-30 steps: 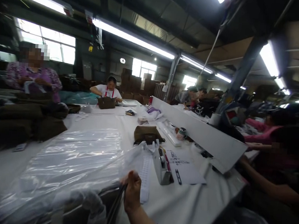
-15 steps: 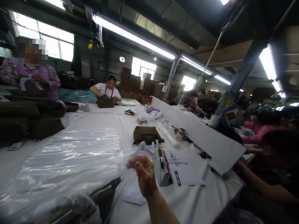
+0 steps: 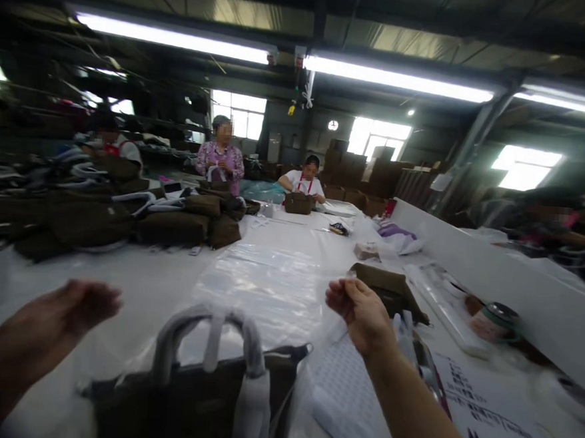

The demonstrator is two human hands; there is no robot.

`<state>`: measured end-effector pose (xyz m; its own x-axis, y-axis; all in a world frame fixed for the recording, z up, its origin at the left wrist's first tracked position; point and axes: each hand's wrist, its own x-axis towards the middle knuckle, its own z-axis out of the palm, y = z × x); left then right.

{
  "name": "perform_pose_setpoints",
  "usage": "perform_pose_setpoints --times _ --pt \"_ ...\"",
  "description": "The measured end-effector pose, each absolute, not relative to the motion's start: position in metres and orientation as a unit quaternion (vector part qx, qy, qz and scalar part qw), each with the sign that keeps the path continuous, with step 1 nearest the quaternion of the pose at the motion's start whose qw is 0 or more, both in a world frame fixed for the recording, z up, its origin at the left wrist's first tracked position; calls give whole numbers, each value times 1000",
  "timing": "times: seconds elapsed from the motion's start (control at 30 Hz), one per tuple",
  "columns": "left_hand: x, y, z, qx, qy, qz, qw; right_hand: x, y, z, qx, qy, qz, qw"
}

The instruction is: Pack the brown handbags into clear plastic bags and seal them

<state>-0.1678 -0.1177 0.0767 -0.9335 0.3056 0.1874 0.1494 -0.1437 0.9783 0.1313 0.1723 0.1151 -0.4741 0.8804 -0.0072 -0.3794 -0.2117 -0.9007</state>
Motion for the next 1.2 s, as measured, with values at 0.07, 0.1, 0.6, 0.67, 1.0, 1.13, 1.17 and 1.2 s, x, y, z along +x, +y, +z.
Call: perform_pose_setpoints --times 0.07,0.1,0.6,0.67,1.0,1.13,1.17,1.2 --pt "-172 -117 99 140 599 776 139 108 184 132 -289 -453 732 419" --pt "-173 -118 110 136 567 796 163 101 187 141 -286 -453 731 423" --pt "-83 -220 -100 240 620 605 438 239 126 -128 -376 -480 776 160" --pt "-73 -232 -124 273 665 531 449 258 118 -150 -390 -505 764 95" --pt "-66 -286 -108 440 692 405 404 198 -15 -65 -92 -870 481 -53" --pt "-63 -280 -84 486 695 381 369 169 -87 -117 -96 -936 289 -178" --pt "-62 -274 -78 505 695 376 347 167 -92 -129 -99 -944 255 -183" --pt "-62 -265 -73 523 698 372 317 167 -94 -139 -104 -949 237 -178"
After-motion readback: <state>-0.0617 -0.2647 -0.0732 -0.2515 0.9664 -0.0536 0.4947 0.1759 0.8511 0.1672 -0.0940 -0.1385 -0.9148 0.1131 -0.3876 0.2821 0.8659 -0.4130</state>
